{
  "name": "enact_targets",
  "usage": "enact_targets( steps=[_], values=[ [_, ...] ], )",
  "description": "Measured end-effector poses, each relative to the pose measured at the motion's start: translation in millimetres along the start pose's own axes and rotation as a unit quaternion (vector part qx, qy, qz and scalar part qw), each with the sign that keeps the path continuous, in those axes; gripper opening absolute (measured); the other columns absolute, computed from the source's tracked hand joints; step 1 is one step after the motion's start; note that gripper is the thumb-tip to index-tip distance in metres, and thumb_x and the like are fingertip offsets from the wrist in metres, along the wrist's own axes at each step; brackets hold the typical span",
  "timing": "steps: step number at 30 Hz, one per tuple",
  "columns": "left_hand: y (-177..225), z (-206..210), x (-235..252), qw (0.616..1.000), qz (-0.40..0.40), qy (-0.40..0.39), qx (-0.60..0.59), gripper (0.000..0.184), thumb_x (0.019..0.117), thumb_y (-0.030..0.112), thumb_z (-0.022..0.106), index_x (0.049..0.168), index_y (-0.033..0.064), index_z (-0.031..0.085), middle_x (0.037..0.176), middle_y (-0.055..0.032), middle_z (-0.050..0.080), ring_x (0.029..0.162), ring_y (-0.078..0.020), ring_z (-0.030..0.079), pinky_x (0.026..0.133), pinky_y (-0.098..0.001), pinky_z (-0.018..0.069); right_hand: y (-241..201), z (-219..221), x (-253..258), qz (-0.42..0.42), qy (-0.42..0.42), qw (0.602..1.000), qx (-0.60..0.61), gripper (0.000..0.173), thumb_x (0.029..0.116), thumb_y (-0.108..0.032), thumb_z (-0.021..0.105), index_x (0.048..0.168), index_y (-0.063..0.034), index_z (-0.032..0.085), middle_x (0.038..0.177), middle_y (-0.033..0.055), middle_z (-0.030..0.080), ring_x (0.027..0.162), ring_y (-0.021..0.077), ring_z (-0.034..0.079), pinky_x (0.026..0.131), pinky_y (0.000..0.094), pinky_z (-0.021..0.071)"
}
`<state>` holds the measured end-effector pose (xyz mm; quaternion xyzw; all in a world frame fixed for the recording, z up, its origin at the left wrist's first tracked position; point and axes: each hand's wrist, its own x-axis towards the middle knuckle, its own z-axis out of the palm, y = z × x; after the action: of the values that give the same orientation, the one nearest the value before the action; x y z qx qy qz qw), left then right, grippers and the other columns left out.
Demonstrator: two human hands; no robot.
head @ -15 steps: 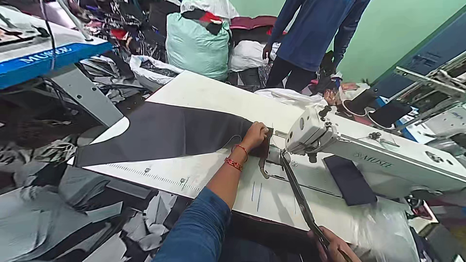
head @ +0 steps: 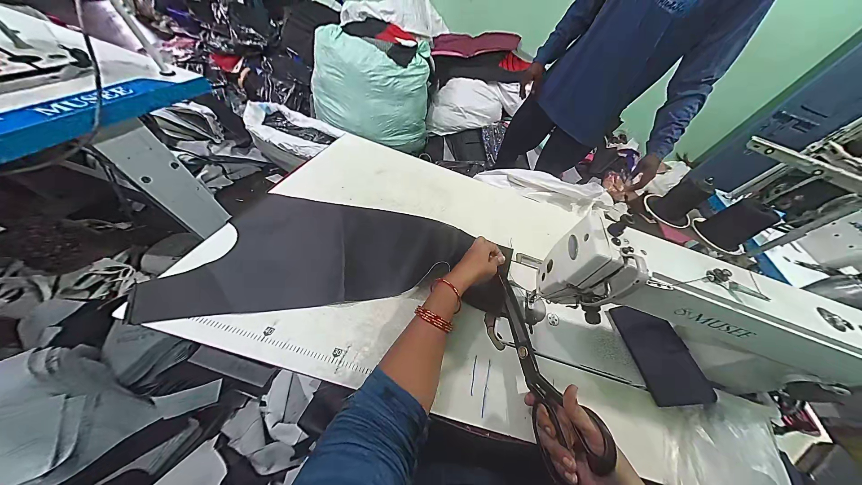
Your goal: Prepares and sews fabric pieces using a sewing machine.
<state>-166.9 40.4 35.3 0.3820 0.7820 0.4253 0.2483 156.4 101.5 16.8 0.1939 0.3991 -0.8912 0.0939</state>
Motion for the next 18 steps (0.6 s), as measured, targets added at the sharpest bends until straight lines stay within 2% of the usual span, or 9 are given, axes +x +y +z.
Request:
enact_targets(
  steps=[5, 9, 14, 18],
  values=[
    [-1, 0, 0, 1.000, -0.004, -0.013, 0.002, 0.019, 0.1041, 0.010, 0.055, 0.105, -0.0053, 0.067, 0.121, -0.0220, 0.058, 0.114, -0.0310, 0.057, 0.098, -0.0440, 0.0478, 1, 2, 7, -0.006, 0.006, 1.000, 0.021, 0.069, 0.0875, -0.069, 0.063, 0.120, -0.0076, 0.062, 0.068, -0.0037, 0.059, 0.048, 0.0046, 0.056, 0.045, 0.0193, 0.0508],
    [-2, -1, 1, 1.000, 0.011, -0.026, 0.011, 0.020, 0.1037, 0.010, 0.056, 0.100, -0.0055, 0.068, 0.113, -0.0214, 0.058, 0.108, -0.0303, 0.058, 0.093, -0.0434, 0.0480, -2, 7, 13, -0.014, 0.033, 0.999, 0.007, 0.070, 0.0870, -0.068, 0.065, 0.119, -0.0060, 0.061, 0.066, -0.0044, 0.057, 0.045, 0.0033, 0.054, 0.043, 0.0174, 0.0488],
    [-3, 0, -3, 1.000, 0.019, -0.024, 0.010, 0.020, 0.1040, 0.010, 0.056, 0.099, -0.0051, 0.068, 0.111, -0.0215, 0.058, 0.104, -0.0308, 0.058, 0.090, -0.0445, 0.0484, -2, 13, 14, 0.003, 0.069, 0.997, -0.035, 0.069, 0.0835, -0.061, 0.075, 0.118, -0.0050, 0.056, 0.065, -0.0036, 0.054, 0.043, 0.0037, 0.052, 0.040, 0.0178, 0.0485],
    [11, -6, -17, 1.000, 0.019, -0.020, -0.013, 0.019, 0.1042, 0.008, 0.055, 0.103, -0.0070, 0.067, 0.113, -0.0228, 0.058, 0.103, -0.0313, 0.059, 0.090, -0.0443, 0.0481, 1, 11, -7, 0.010, 0.081, 0.993, -0.087, 0.068, 0.0837, -0.064, 0.073, 0.116, -0.0066, 0.057, 0.065, -0.0057, 0.053, 0.043, 0.0023, 0.049, 0.040, 0.0170, 0.0459]
  ],
)
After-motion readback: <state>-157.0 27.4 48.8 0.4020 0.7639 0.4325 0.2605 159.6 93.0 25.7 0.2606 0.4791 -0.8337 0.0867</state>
